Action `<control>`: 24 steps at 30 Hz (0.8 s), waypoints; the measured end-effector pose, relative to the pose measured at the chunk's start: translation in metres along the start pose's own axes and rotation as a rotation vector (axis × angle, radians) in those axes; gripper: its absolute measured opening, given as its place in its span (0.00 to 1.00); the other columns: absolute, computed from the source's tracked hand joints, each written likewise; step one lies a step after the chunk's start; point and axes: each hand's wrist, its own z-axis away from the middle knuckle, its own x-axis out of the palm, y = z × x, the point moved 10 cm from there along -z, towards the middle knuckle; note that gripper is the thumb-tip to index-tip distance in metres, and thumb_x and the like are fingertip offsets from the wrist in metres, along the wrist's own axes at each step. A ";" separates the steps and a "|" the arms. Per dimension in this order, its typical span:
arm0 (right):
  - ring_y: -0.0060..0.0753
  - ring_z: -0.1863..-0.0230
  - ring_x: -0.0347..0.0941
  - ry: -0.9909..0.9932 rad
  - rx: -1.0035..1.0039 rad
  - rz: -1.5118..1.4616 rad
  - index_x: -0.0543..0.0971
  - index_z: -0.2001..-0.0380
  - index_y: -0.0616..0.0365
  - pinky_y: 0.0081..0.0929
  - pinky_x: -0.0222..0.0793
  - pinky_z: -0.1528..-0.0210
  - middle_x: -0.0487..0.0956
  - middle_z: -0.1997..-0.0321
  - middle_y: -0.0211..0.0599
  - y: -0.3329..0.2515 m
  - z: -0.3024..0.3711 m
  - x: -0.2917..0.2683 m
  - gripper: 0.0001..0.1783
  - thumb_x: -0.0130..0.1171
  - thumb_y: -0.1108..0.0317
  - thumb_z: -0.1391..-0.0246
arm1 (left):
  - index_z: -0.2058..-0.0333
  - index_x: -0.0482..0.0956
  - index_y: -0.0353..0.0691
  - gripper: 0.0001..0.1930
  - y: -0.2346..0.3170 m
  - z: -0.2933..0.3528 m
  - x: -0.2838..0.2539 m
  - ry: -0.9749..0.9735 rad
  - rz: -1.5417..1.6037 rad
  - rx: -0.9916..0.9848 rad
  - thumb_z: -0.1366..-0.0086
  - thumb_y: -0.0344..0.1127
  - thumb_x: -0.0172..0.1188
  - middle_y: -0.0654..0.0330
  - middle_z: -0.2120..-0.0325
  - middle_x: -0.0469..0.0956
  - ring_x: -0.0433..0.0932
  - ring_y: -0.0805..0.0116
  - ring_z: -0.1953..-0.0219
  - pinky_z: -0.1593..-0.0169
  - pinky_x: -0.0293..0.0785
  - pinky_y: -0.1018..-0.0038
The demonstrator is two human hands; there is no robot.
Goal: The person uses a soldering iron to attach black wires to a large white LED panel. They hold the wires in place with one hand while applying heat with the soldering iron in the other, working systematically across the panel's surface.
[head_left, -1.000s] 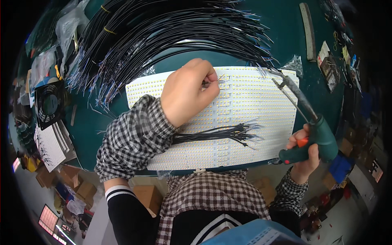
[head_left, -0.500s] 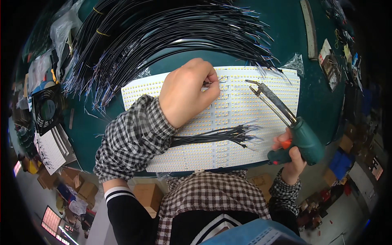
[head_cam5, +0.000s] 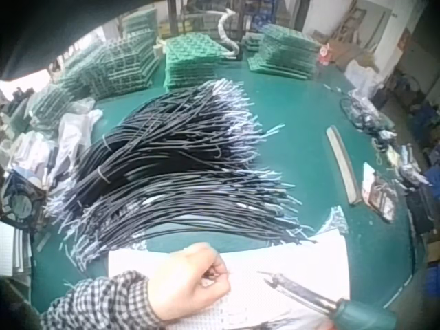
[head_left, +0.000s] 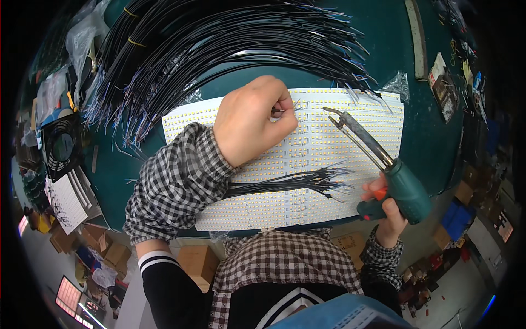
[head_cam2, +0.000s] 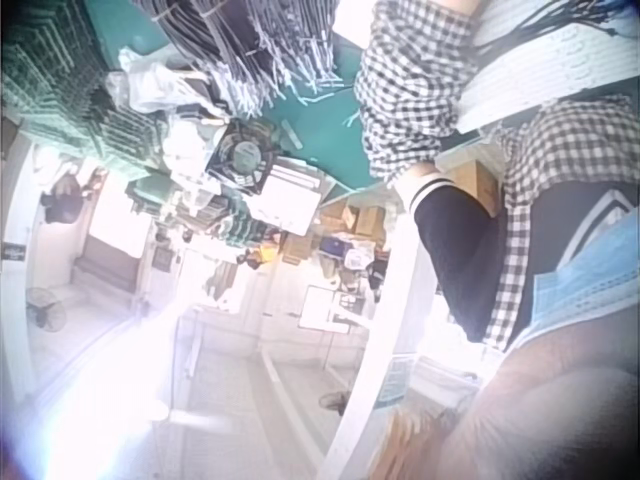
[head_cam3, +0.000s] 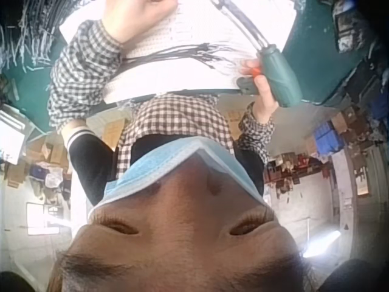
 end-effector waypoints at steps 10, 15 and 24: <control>0.41 0.66 0.83 0.008 0.001 0.051 0.75 0.44 0.76 0.36 0.83 0.65 0.82 0.62 0.44 -0.003 -0.002 0.005 0.38 0.66 0.48 0.42 | 0.68 0.78 0.35 0.06 0.004 -0.004 0.003 -0.069 -0.155 0.045 0.43 0.29 0.66 0.55 0.72 0.79 0.80 0.60 0.72 0.68 0.76 0.70; 0.41 0.66 0.83 -0.010 0.022 0.045 0.74 0.43 0.75 0.35 0.83 0.64 0.82 0.61 0.43 -0.003 -0.002 0.005 0.39 0.66 0.48 0.42 | 0.69 0.78 0.35 0.07 0.001 -0.004 0.003 -0.055 -0.016 0.017 0.44 0.28 0.66 0.56 0.72 0.78 0.79 0.64 0.72 0.69 0.75 0.71; 0.42 0.62 0.83 -0.062 0.034 0.067 0.73 0.42 0.75 0.36 0.82 0.60 0.82 0.60 0.43 0.000 0.001 0.007 0.37 0.67 0.52 0.42 | 0.70 0.77 0.34 0.06 0.000 -0.005 0.002 -0.063 0.081 0.010 0.44 0.25 0.65 0.60 0.74 0.74 0.74 0.71 0.74 0.69 0.72 0.75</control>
